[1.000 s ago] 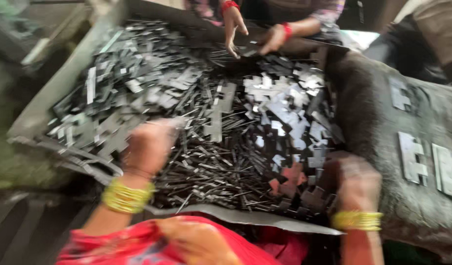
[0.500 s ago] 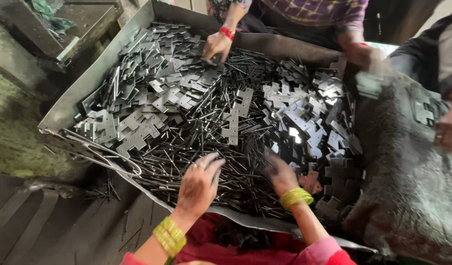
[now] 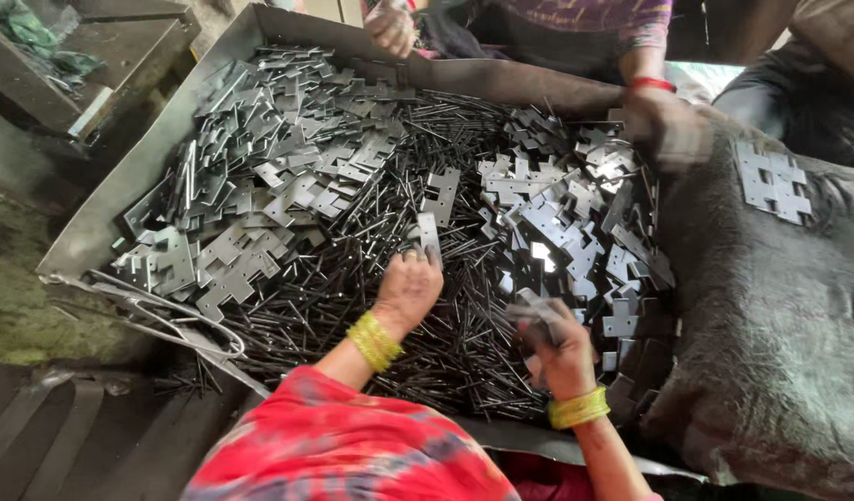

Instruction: The person repeatedly picks up small metal hinge plates and pins from a large bin and assembles them by hand. They insert the pins into the hinge plates and place the assembled units onto a nearby surface. The task is performed continuously with other workers visible in the background.

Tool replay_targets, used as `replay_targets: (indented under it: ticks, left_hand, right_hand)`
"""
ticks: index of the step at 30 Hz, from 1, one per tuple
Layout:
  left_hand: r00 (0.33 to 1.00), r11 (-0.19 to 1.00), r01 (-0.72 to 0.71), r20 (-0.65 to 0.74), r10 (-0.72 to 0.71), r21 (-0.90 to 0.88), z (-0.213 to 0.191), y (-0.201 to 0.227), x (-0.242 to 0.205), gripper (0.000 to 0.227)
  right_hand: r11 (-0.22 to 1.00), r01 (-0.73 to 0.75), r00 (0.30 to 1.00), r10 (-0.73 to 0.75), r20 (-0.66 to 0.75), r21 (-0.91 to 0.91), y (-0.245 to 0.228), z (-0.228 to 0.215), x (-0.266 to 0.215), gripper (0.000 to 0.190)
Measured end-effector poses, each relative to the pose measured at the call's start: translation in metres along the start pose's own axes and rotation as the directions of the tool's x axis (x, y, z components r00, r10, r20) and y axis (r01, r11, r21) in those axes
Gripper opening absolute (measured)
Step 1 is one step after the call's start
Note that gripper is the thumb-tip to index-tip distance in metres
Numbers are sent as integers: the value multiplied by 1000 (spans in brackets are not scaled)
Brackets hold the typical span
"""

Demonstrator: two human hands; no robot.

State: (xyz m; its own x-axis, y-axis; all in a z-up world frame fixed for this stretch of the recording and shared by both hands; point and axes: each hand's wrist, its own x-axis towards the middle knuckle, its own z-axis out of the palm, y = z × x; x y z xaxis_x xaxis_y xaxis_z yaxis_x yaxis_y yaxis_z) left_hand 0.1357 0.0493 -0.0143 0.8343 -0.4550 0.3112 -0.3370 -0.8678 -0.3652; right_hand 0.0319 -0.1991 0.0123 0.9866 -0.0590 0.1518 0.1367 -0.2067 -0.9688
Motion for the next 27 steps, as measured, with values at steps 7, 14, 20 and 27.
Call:
replay_targets:
  ticks: [7, 14, 20, 27]
  left_hand:
    - [938, 589, 231, 18, -345, -775, -107, -30, -47, 19]
    - [942, 567, 63, -139, -306, -821, -162, -10, -83, 19]
    - [813, 754, -445, -571, 114, -483, -166, 20, -89, 15]
    - [936, 187, 109, 38, -350, -976, -139, 39, -107, 34]
  right_hand:
    - [537, -359, 767, 635, -86, 763, 24, 32, 3, 35]
    - [326, -537, 806, 471, 359, 778, 80, 57, -22, 42]
    - [277, -601, 712, 611, 345, 750, 38, 52, -25, 100]
    - [337, -515, 777, 572, 263, 788, 29, 76, -17, 44]
